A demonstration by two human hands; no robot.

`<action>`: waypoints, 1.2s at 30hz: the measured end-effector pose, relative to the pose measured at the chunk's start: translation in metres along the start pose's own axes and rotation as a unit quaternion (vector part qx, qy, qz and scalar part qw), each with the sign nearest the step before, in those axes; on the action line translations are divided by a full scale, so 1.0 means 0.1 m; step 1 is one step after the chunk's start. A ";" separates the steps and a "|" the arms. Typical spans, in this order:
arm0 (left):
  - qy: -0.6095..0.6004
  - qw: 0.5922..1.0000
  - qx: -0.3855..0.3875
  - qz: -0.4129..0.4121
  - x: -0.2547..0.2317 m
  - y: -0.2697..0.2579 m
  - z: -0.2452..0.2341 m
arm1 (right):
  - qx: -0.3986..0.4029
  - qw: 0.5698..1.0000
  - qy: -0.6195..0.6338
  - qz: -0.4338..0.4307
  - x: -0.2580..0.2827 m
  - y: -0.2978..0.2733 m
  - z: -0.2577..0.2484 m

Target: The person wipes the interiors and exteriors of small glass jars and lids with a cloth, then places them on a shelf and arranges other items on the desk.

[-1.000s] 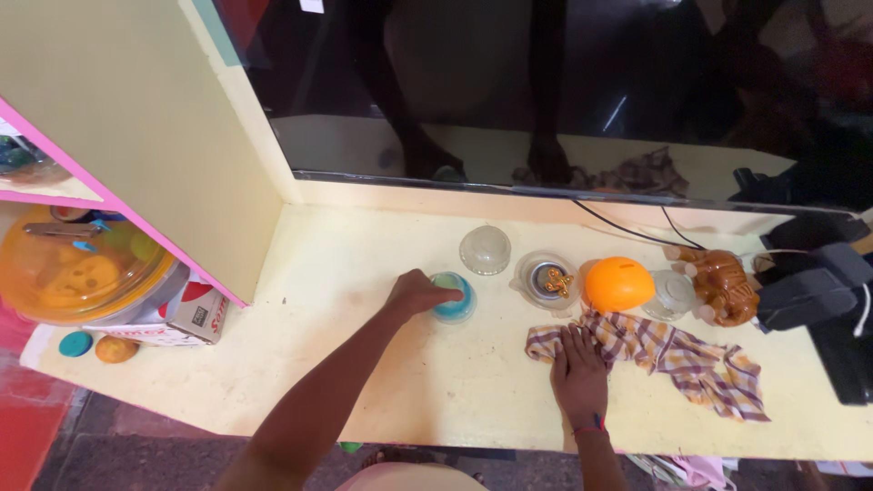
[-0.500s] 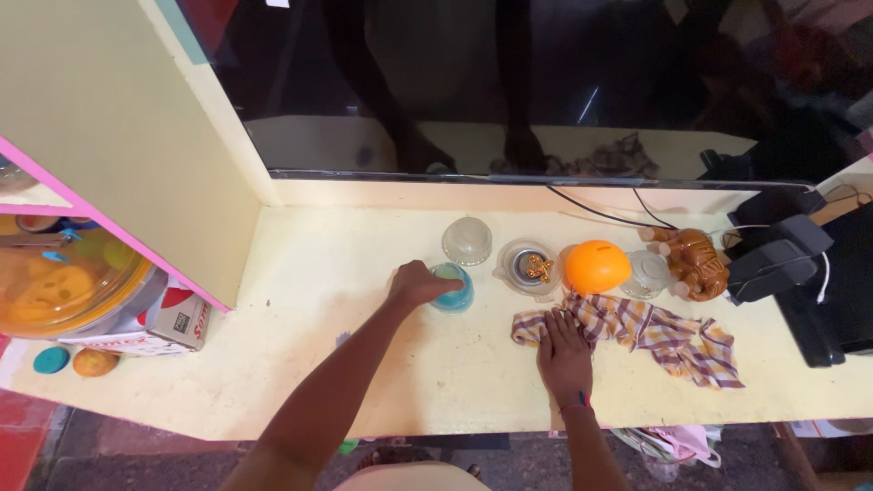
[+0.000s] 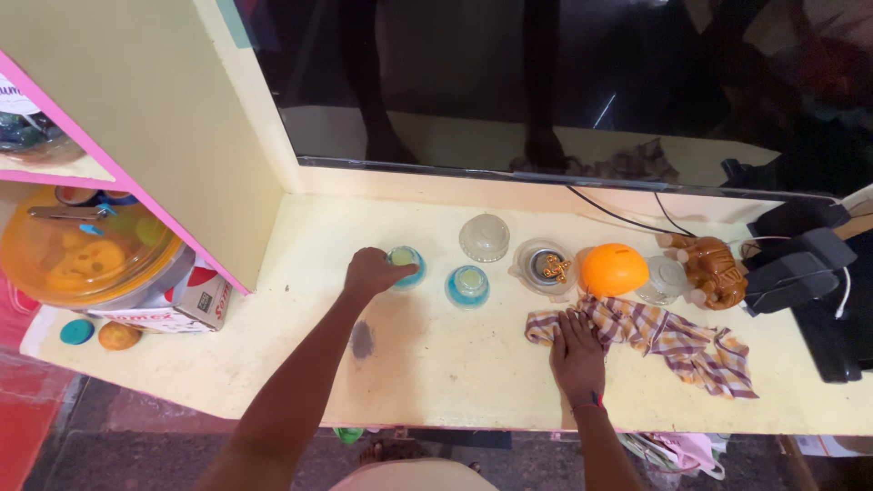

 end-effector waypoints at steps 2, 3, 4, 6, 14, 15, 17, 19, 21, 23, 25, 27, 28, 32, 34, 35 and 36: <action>0.041 0.998 -0.041 0.009 -0.08 -0.06 -0.03 | 0.005 1.000 -0.011 0.004 0.00 0.00 0.03; 0.063 0.996 -0.061 0.014 -0.13 -0.10 -0.05 | -0.012 1.000 -0.020 -0.004 0.04 -0.02 0.00; 0.065 0.997 -0.051 -0.001 -0.15 -0.12 -0.04 | -0.030 0.999 -0.031 -0.012 0.09 -0.02 -0.03; 0.072 0.997 -0.031 -0.030 -0.18 -0.19 -0.03 | -0.050 0.998 -0.038 -0.006 0.18 -0.06 -0.08; 0.130 0.991 -0.041 0.001 -0.17 -0.18 -0.05 | -0.019 0.997 -0.022 0.074 0.48 -0.30 0.13; 0.135 0.990 -0.039 0.015 -0.15 -0.12 -0.04 | -0.018 0.998 -0.008 0.063 0.54 -0.32 0.19; 0.090 0.995 -0.036 0.025 -0.06 0.00 -0.01 | -0.019 0.999 0.018 0.042 0.63 -0.33 0.27; 0.060 0.995 -0.056 0.057 -0.03 0.12 0.00 | -0.027 0.996 0.071 0.043 0.74 -0.32 0.32; 0.048 0.988 -0.095 0.109 -0.05 0.20 -0.03 | -0.030 0.994 0.092 0.043 0.89 -0.27 0.35; 0.059 0.989 -0.086 0.102 -0.04 0.28 -0.02 | -0.029 0.996 0.078 0.043 0.99 -0.18 0.33; 0.059 0.982 -0.126 0.125 -0.11 0.22 -0.06 | 0.010 0.995 0.080 0.052 1.04 -0.11 0.31; 0.044 0.958 -0.218 0.180 -0.23 0.00 -0.18 | 0.043 0.998 0.045 0.022 1.10 0.00 0.24; 0.023 0.944 -0.239 0.224 -0.28 -0.14 -0.16 | 0.061 0.998 0.008 -0.012 1.13 -0.01 0.17; -0.046 0.873 -0.259 0.411 -0.60 -0.69 0.27 | 0.098 0.989 -0.094 -0.065 0.96 -0.17 -0.02; -0.070 0.858 -0.235 0.452 -0.77 -0.74 0.51 | 0.108 0.993 -0.031 -0.040 0.66 -0.25 -0.06; -0.083 0.863 -0.225 0.444 -0.85 -0.73 0.63 | 0.114 0.993 0.001 -0.029 0.53 -0.28 -0.04; -0.096 0.869 -0.214 0.435 -0.92 -0.71 0.73 | 0.104 0.994 0.027 -0.023 0.44 -0.32 -0.03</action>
Point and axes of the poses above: each hand's wrist, its own y-axis towards the middle knuckle, its own z-axis out of the palm, x = y × z, the point moved 8 cm from there along y, towards the middle knuckle, and after that the axes turned 11 degrees about x, right-handed, at the moved point
